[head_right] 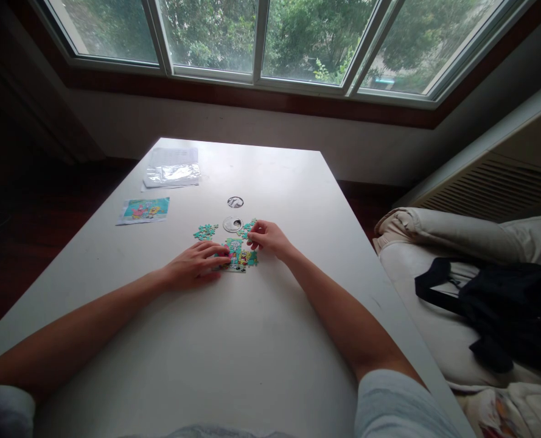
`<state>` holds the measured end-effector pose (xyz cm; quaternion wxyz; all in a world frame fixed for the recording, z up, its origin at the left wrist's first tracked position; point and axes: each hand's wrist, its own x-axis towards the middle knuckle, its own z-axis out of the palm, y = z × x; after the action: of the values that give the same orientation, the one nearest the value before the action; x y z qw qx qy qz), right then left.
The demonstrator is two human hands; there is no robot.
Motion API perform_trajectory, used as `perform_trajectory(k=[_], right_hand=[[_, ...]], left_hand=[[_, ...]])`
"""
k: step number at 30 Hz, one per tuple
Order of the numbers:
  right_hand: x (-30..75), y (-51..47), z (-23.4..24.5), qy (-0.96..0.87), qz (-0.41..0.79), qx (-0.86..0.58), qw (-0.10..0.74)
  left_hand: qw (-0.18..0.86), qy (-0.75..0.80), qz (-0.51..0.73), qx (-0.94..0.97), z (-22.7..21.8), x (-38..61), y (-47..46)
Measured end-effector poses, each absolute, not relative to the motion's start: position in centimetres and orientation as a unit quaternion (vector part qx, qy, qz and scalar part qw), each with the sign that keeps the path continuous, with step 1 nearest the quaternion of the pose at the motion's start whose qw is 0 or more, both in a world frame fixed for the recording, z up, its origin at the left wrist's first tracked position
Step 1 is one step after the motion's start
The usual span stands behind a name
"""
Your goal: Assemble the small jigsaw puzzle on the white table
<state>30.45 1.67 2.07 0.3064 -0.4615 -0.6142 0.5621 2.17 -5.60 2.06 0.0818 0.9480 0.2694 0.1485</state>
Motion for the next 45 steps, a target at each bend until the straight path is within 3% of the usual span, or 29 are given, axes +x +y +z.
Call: perform_trajectory(k=[28, 38, 45], right_hand=[[30.6, 1.9, 2.2, -0.64, 0.559, -0.437, 0.295], [31.1, 1.5, 3.9, -0.649, 0.597, -0.425, 0.206], [30.9, 0.4, 5.5, -0.746, 0.515, -0.407, 0.111]], left_hand=[[0.057, 0.309, 0.165, 0.935, 1.9, 1.9, -5.5], [0.057, 0.306, 0.163, 0.936, 1.9, 1.7, -5.4], [0.055, 0.31, 0.159, 0.935, 1.8, 1.7, -5.4]])
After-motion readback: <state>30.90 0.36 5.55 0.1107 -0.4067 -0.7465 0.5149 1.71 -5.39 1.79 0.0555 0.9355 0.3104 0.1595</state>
